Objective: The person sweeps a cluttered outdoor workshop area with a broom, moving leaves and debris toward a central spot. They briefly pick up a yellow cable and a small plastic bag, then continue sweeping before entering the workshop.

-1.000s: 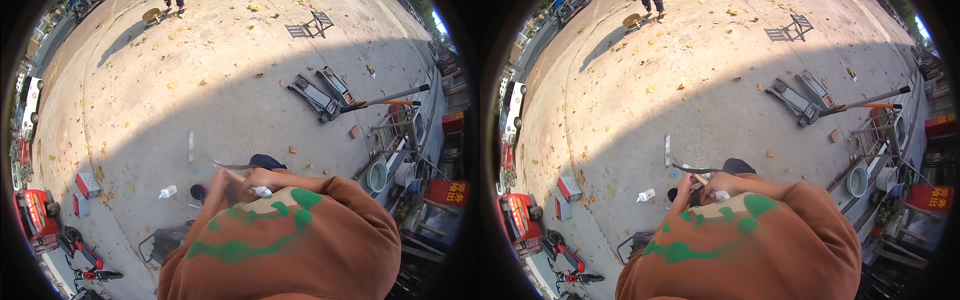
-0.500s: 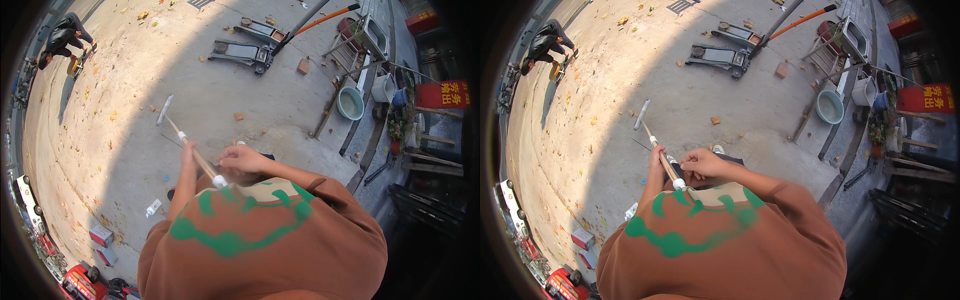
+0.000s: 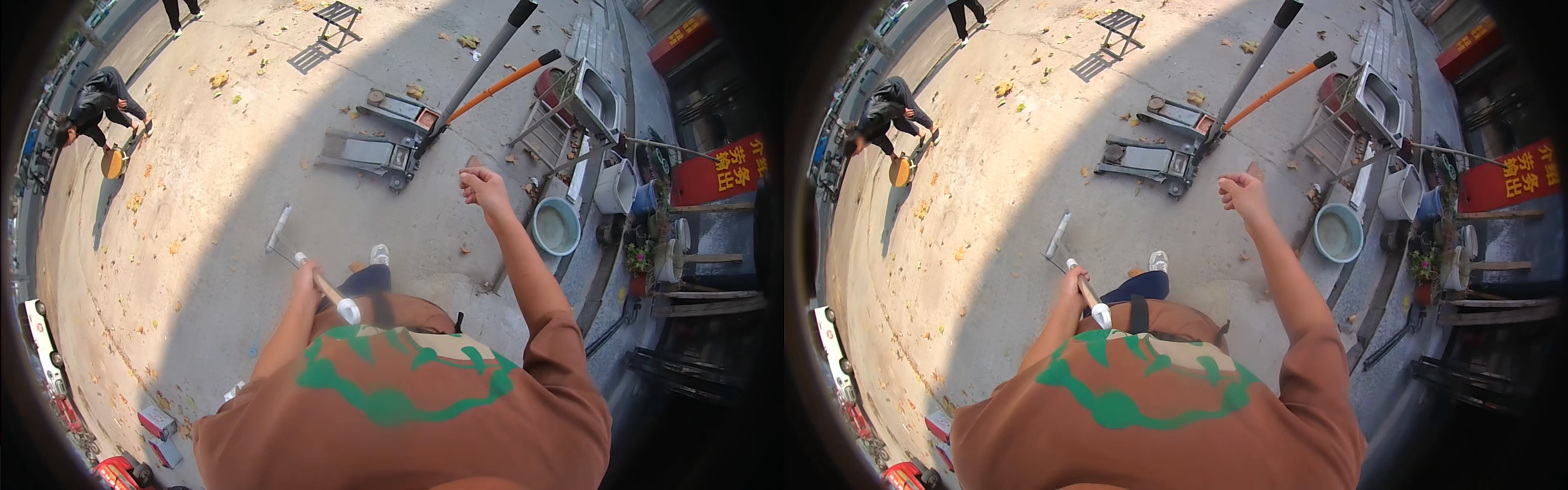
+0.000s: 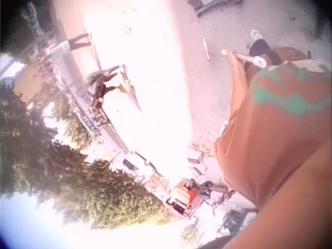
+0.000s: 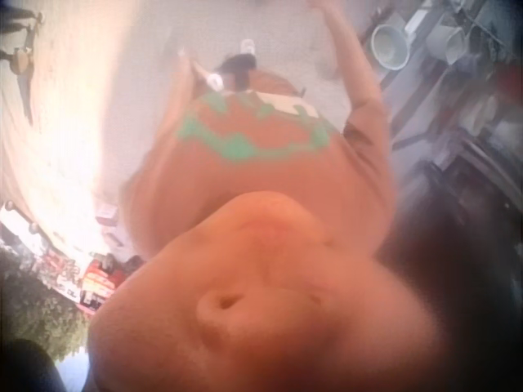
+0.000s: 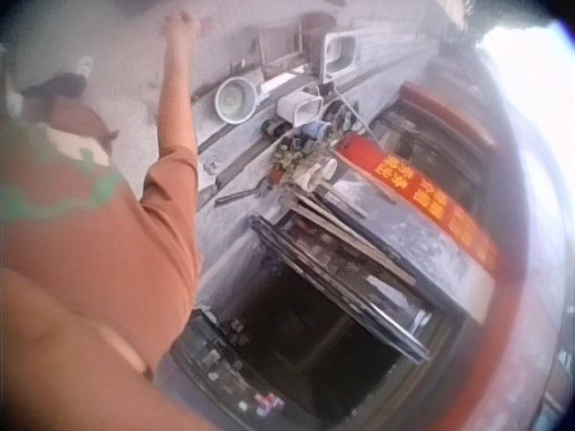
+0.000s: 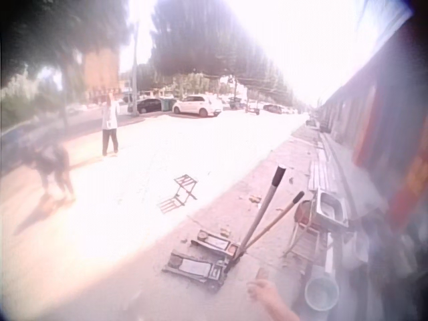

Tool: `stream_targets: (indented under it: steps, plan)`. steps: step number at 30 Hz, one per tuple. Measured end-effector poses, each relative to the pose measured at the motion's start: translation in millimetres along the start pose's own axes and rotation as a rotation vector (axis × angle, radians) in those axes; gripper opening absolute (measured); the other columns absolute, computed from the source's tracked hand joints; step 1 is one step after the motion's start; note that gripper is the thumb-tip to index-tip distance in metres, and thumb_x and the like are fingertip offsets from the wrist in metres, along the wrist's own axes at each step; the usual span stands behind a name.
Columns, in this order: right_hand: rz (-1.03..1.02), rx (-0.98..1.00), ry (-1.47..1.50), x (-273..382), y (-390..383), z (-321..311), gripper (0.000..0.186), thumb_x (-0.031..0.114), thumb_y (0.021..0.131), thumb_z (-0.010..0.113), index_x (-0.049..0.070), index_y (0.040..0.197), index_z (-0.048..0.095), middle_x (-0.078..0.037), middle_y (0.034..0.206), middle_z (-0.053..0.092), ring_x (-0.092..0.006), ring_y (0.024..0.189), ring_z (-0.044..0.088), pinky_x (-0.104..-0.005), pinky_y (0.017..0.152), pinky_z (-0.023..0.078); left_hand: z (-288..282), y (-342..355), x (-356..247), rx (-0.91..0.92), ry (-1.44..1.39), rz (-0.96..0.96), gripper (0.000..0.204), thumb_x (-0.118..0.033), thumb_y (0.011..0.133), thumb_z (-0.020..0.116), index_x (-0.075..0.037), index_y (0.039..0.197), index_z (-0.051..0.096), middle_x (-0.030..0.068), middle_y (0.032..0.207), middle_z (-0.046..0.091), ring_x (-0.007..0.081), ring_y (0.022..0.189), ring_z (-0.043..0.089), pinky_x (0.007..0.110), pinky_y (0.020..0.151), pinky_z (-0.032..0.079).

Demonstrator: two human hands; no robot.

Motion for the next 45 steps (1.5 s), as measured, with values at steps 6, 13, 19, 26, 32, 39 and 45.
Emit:
stream_targets:
  steps: [6,13,19,26,32,39,45]
  plan:
    - [-0.195,-0.195,-0.073,79,163,-89,0.034,0.019,0.084,0.063,-0.004,0.108,0.056,-0.005,0.091,0.061,-0.0104,0.079,0.057,-0.0237,0.07,0.048,75,17,5,0.002,-0.061,-0.044,0.016,-0.015,0.07,0.061,-0.008,0.079,0.049,0.0042,0.068,0.05,0.0176,0.057,0.048,0.033,0.049,0.038]
    - [0.185,-0.123,0.336,134,309,-133,0.065,0.055,0.082,0.057,0.012,0.129,0.043,-0.013,0.11,0.054,-0.0201,0.093,0.054,-0.0291,0.079,0.049,132,-22,22,0.064,-0.227,-0.154,0.016,-0.017,0.075,0.058,-0.011,0.078,0.043,-0.0012,0.06,0.042,0.0072,0.038,0.03,0.02,0.032,0.022]
    - [0.224,0.586,-0.083,160,380,-99,0.048,0.055,0.086,0.05,0.014,0.11,0.06,-0.006,0.104,0.057,-0.0159,0.09,0.051,-0.0279,0.073,0.049,198,-67,108,0.024,-0.589,-0.099,0.015,-0.017,0.079,0.057,-0.014,0.075,0.043,-0.0047,0.054,0.039,0.0069,0.036,0.032,0.022,0.03,0.024]
    - [0.171,0.623,0.352,134,348,-81,0.035,0.035,0.096,0.034,0.006,0.083,0.049,-0.016,0.098,0.06,-0.0252,0.095,0.054,-0.0501,0.083,0.052,267,-84,163,-0.162,-0.53,-0.107,0.018,-0.017,0.076,0.059,-0.016,0.073,0.042,-0.0051,0.055,0.039,0.008,0.036,0.032,0.024,0.032,0.026]
    - [0.169,0.505,0.375,126,344,-79,0.025,0.027,0.092,0.036,0.006,0.089,0.048,-0.009,0.082,0.055,-0.02,0.083,0.054,-0.0475,0.076,0.053,278,-44,156,-0.357,-0.932,-0.264,0.02,-0.016,0.072,0.063,-0.015,0.065,0.044,-0.0037,0.055,0.041,0.0078,0.037,0.027,0.021,0.034,0.018]
    - [0.255,0.544,0.442,122,353,-101,0.015,0.022,0.089,0.044,0.009,0.082,0.046,-0.008,0.083,0.053,-0.0226,0.086,0.054,-0.0527,0.082,0.049,317,10,102,-0.286,-0.957,-0.246,0.021,-0.023,0.082,0.047,-0.015,0.062,0.046,-0.0016,0.058,0.05,0.0059,0.037,0.024,0.02,0.034,0.012]
    - [0.39,0.754,0.289,124,363,-120,0.021,0.019,0.087,0.049,0.006,0.071,0.052,-0.007,0.081,0.051,-0.0202,0.089,0.051,-0.0485,0.087,0.047,333,10,95,-0.245,-1.243,-0.177,0.018,-0.021,0.081,0.051,-0.014,0.065,0.046,-0.0005,0.059,0.05,0.0068,0.037,0.025,0.021,0.035,0.013]
Point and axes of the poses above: each hand's wrist, its own y-axis towards the middle knuckle, its own z-axis out of the palm, x = y × z, the point moved 3 cm from there along y, towards the middle knuckle
